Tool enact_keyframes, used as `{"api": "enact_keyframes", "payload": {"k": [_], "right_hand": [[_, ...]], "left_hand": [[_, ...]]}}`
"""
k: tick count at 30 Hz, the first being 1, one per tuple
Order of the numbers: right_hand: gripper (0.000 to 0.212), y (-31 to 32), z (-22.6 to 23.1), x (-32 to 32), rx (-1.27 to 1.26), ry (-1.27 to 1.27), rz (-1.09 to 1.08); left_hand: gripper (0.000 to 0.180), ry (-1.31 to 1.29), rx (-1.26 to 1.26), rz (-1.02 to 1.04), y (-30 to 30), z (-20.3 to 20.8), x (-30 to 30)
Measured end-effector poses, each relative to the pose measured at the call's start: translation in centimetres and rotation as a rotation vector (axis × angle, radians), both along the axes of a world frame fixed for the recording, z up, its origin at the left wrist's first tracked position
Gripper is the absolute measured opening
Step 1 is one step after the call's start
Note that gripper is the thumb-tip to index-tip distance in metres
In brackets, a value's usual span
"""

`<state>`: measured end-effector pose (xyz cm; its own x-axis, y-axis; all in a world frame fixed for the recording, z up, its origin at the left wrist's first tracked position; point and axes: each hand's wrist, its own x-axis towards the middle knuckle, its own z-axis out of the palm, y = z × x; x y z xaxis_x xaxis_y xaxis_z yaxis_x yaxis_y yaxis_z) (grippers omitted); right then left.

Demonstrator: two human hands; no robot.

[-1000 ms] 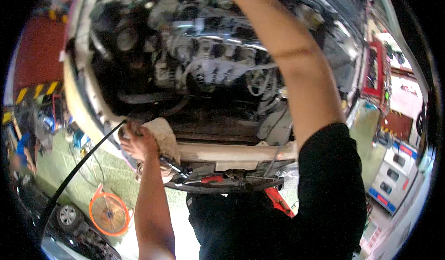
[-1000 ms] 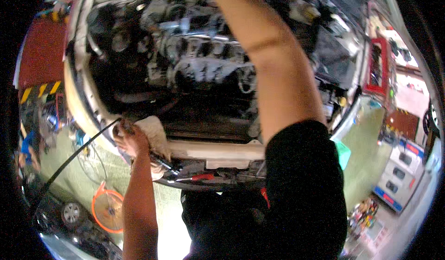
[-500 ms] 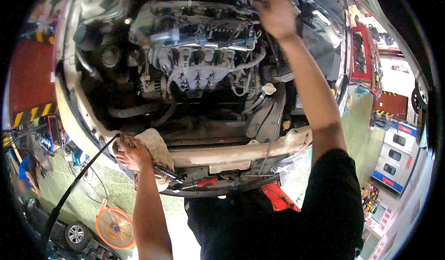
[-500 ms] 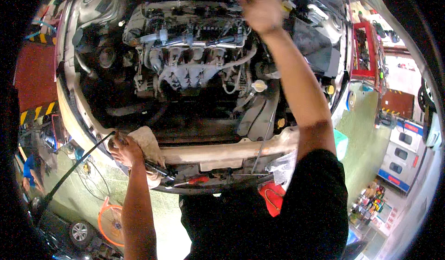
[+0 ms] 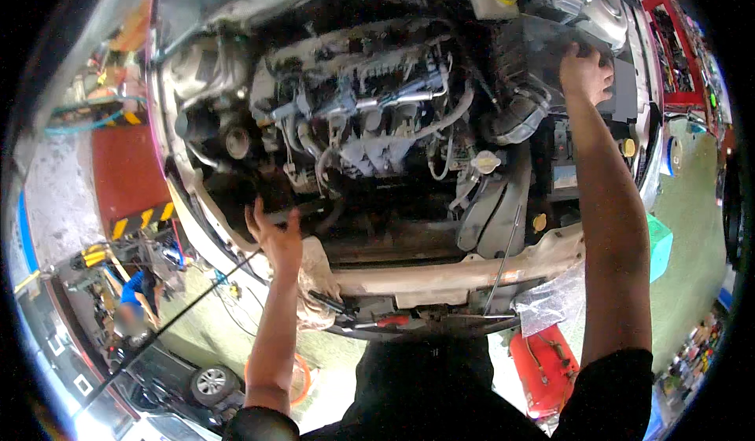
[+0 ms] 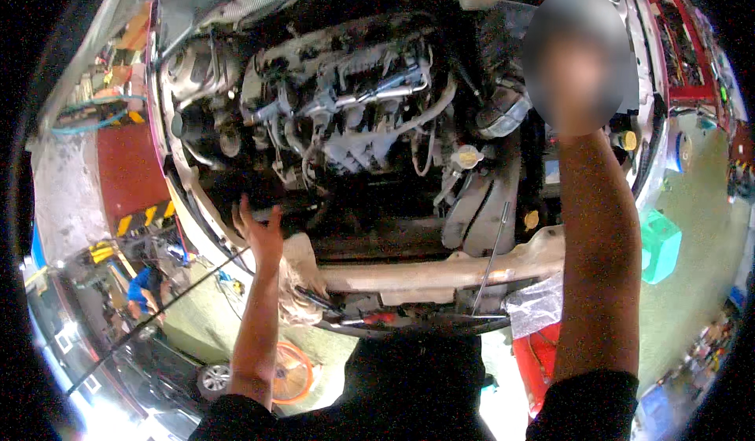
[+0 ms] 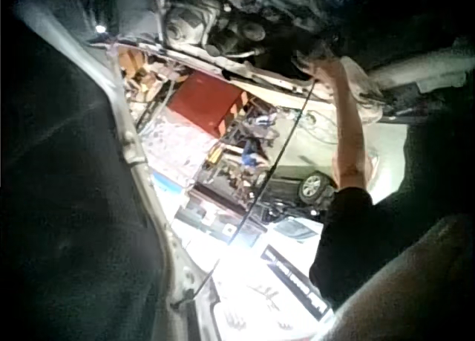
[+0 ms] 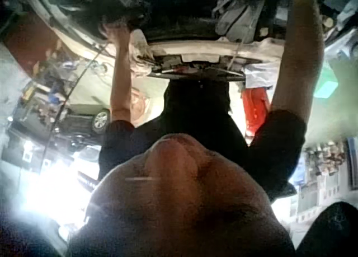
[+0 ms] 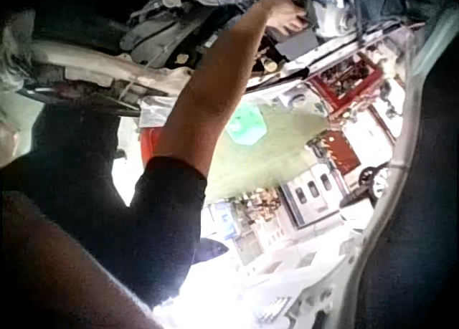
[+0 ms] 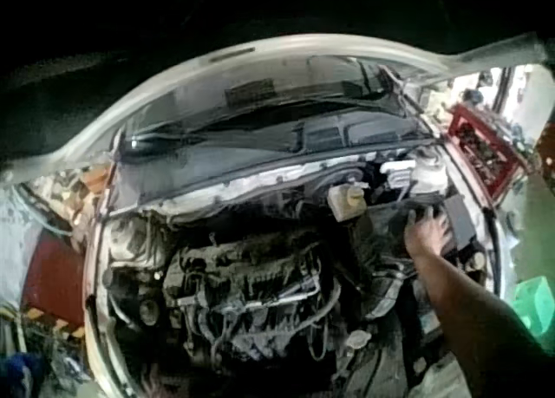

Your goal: The person unpacks a box of spark plugs and installs them into the engine of a pink car with the hood open. They use a wrench to tighten the plugs and a cloth to wipe the engine area.

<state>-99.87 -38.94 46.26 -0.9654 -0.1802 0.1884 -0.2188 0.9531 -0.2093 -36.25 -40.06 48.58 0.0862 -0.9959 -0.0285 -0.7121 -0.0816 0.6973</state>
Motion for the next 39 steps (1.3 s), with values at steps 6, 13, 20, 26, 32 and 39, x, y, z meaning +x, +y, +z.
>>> {"api": "enact_keyframes", "payload": {"k": [6,13,20,26,32,39], "right_hand": [[0.065,-0.1,1.5,0.7,-0.004,0.02,-0.005],[0.059,-0.5,1.6,1.1,-0.041,0.029,0.004],[0.059,0.0,1.3,0.8,-0.02,0.054,-0.014],[0.058,0.3,4.1,2.1,-0.043,-0.006,0.044],[0.055,-1.7,3.1,3.3,-0.14,-0.069,0.051],[0.05,-1.5,3.9,4.1,-0.237,-0.085,0.047]], "left_hand": [[0.051,-0.316,-0.312,-0.523,-20.8,6.4,-19.9],[0.049,-1.232,0.304,-0.834,-36.0,1.4,-27.9],[0.025,-1.415,0.586,-1.071,-37.7,-1.1,-30.3],[0.04,-1.463,0.19,-1.154,-39.6,-5.0,-28.1],[0.053,-1.521,-0.077,-1.342,-41.2,-8.5,-22.0],[0.037,-1.733,0.357,-1.142,-37.5,-3.8,-25.6]]}}
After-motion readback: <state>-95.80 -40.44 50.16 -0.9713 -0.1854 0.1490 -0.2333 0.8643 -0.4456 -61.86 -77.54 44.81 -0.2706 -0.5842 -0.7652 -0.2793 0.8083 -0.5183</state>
